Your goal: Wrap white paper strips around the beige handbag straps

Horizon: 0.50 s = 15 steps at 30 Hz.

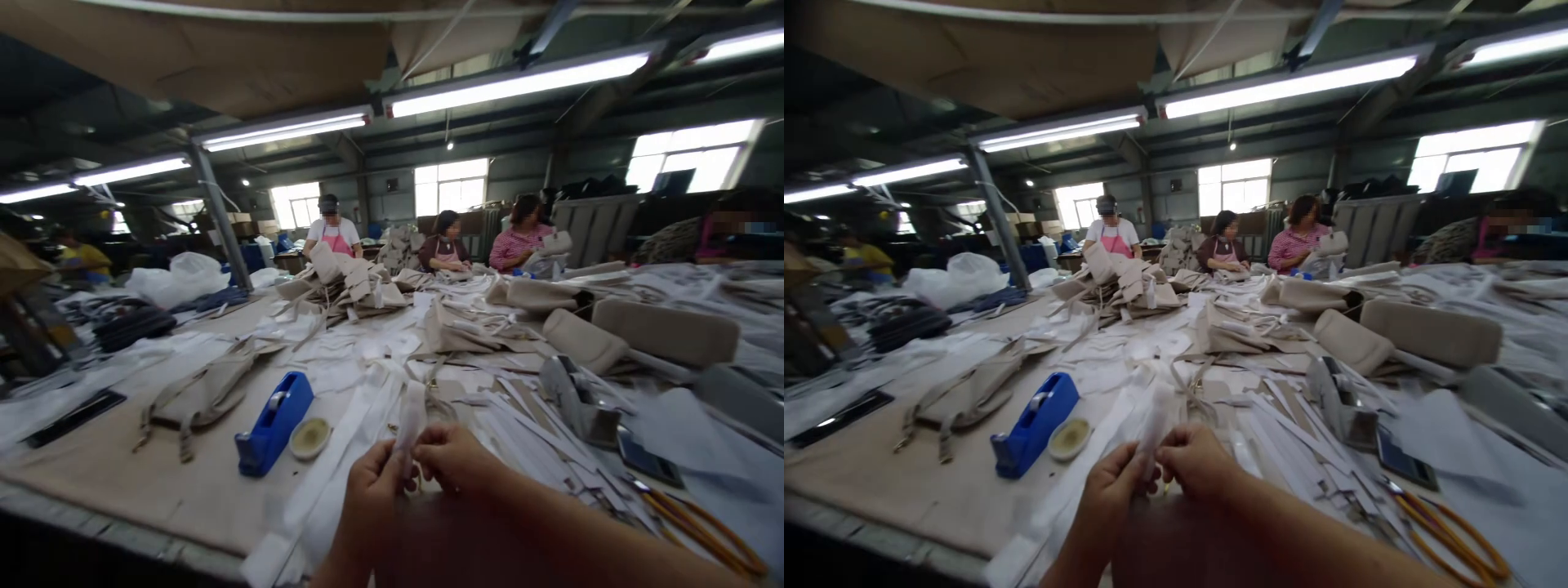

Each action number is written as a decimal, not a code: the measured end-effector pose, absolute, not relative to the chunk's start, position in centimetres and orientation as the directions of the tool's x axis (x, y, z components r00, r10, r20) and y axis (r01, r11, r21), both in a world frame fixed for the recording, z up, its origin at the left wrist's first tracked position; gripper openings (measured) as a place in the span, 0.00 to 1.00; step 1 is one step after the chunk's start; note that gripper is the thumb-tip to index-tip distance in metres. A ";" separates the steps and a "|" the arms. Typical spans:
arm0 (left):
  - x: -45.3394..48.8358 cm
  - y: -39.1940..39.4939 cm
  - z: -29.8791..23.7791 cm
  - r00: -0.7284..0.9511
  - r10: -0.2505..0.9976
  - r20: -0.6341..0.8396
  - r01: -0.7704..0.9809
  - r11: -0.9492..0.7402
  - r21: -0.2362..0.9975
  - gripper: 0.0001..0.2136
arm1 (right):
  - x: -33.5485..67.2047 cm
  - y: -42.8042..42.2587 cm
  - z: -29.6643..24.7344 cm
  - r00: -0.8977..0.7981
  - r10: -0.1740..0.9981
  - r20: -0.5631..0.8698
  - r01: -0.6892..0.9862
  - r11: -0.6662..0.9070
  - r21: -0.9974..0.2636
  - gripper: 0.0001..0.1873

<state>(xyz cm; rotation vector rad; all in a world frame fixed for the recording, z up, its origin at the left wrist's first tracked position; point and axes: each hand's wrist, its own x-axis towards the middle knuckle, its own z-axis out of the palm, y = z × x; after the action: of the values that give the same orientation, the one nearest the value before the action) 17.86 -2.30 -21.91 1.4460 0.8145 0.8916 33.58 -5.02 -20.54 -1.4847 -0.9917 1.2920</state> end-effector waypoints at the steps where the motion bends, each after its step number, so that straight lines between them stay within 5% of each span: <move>1: 17.8 -2.2 -21.9 0.485 0.873 0.048 -0.060 -0.022 0.998 0.13 | 33.8 -5.0 -20.7 0.100 0.959 -0.267 0.002 -0.268 -0.963 0.05; 7: 17.4 -1.8 -22.8 0.504 0.863 0.000 -0.201 0.117 0.973 0.15 | 34.2 -4.7 -21.0 0.001 0.969 -0.245 -0.065 -0.245 -0.967 0.12; 15: 18.4 -2.0 -22.3 0.432 0.899 -0.069 -0.155 0.149 0.977 0.22 | 33.9 -4.5 -20.1 0.008 0.975 -0.224 0.027 -0.224 -0.974 0.05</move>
<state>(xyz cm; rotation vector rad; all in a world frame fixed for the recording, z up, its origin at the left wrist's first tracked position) 18.39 -2.03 -22.34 1.1713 0.8083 0.8902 33.93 -4.51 -20.06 -1.3978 -1.1109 1.3568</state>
